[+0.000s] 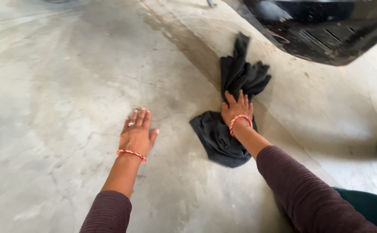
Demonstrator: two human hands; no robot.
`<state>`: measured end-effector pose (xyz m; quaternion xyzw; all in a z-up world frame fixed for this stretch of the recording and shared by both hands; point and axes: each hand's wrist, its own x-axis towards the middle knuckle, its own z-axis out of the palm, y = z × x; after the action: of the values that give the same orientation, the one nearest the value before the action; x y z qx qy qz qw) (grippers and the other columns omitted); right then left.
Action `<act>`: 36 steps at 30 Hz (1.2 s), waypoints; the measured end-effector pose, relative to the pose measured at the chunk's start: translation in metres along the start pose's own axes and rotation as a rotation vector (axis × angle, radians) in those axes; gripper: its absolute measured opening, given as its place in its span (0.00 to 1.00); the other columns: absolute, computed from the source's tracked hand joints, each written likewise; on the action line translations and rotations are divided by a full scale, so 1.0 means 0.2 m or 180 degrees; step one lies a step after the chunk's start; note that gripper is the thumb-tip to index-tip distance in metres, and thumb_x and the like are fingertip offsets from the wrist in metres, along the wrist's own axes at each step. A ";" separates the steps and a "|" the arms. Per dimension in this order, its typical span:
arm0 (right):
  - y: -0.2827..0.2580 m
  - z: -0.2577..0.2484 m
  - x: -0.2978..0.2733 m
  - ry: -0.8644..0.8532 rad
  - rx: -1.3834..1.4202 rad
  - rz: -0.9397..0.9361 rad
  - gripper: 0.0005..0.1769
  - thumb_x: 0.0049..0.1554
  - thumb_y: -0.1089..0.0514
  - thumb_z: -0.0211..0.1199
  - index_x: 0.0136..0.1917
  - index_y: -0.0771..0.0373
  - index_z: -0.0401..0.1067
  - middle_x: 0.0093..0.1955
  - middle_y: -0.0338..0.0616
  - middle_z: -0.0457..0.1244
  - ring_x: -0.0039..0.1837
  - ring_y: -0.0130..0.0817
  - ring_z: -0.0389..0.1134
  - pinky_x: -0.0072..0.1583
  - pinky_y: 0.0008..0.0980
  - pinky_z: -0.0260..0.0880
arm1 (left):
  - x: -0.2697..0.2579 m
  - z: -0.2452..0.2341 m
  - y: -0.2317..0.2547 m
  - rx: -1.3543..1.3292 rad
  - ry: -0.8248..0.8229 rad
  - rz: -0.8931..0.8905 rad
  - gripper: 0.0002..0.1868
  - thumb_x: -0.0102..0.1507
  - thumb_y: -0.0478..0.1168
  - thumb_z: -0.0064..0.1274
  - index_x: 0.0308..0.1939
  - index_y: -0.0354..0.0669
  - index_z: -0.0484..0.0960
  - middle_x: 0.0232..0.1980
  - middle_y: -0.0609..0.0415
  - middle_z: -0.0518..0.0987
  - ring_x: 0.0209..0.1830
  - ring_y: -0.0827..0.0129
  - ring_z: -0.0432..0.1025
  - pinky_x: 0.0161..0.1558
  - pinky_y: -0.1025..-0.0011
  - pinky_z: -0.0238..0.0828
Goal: The person cleans the floor with a cloth, then places the cloth in a bucket of water to rinse and wring it out by hand.
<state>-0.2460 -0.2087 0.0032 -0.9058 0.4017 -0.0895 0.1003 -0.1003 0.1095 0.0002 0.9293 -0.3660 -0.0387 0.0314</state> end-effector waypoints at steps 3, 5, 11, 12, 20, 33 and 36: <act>-0.25 -0.04 -0.10 -0.0041 0.0009 -0.0414 0.31 0.59 0.44 0.53 0.76 0.41 0.61 0.82 0.57 0.43 0.82 0.55 0.41 0.77 0.55 0.40 | -0.09 -0.09 -0.06 0.0036 -0.0124 0.0079 0.38 0.68 0.60 0.37 0.77 0.48 0.52 0.82 0.58 0.50 0.80 0.63 0.47 0.75 0.62 0.44; -0.44 -0.08 -0.21 -0.0417 -0.0232 -0.1025 0.29 0.61 0.44 0.51 0.76 0.45 0.63 0.83 0.56 0.45 0.82 0.56 0.43 0.78 0.55 0.42 | -0.14 -0.16 -0.08 -0.0389 -0.0372 -0.0151 0.35 0.67 0.60 0.37 0.76 0.52 0.57 0.82 0.62 0.56 0.81 0.65 0.53 0.72 0.64 0.57; -0.99 -0.16 -0.64 -0.1377 -0.0705 -0.3296 0.46 0.49 0.43 0.58 0.78 0.59 0.55 0.82 0.59 0.42 0.83 0.58 0.36 0.77 0.57 0.33 | -0.15 -0.21 -0.13 -0.0231 0.1033 -0.0214 0.39 0.69 0.62 0.38 0.75 0.40 0.64 0.79 0.47 0.61 0.74 0.54 0.60 0.73 0.57 0.56; -1.05 -0.16 -0.70 -0.1869 -0.0253 -0.3106 0.34 0.56 0.46 0.52 0.73 0.59 0.63 0.77 0.56 0.54 0.79 0.55 0.50 0.76 0.53 0.48 | -0.12 -0.20 -0.14 -0.0225 0.1037 -0.0199 0.39 0.69 0.62 0.38 0.75 0.40 0.64 0.79 0.47 0.61 0.74 0.54 0.60 0.73 0.57 0.56; -1.13 0.05 -0.58 -0.0998 0.0680 -0.4041 0.27 0.56 0.48 0.53 0.67 0.52 0.69 0.69 0.47 0.62 0.72 0.50 0.60 0.71 0.55 0.55 | 0.18 -0.11 -0.05 -0.0274 -0.0058 -0.0872 0.43 0.67 0.70 0.28 0.74 0.42 0.62 0.82 0.44 0.46 0.79 0.54 0.46 0.75 0.54 0.36; -0.35 -0.11 0.48 -0.0522 -0.0328 -0.1570 0.28 0.64 0.50 0.47 0.77 0.38 0.60 0.84 0.43 0.46 0.84 0.41 0.43 0.79 0.59 0.38 | 0.50 -0.09 0.23 -0.0385 0.0309 -0.0383 0.44 0.68 0.69 0.31 0.74 0.37 0.62 0.81 0.42 0.51 0.81 0.52 0.45 0.77 0.53 0.35; -0.05 -0.23 0.54 -0.0629 0.0015 -0.0416 0.27 0.63 0.45 0.47 0.75 0.33 0.57 0.83 0.39 0.42 0.82 0.39 0.38 0.76 0.62 0.30 | 0.43 -0.05 0.24 -0.0180 -0.0084 -0.0453 0.42 0.69 0.68 0.32 0.76 0.41 0.58 0.83 0.46 0.49 0.82 0.55 0.44 0.78 0.55 0.35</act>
<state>-0.1781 -0.2869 0.0584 -0.9343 0.3298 -0.0070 0.1354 -0.0694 0.0170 0.0095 0.9511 -0.2982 -0.0634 0.0500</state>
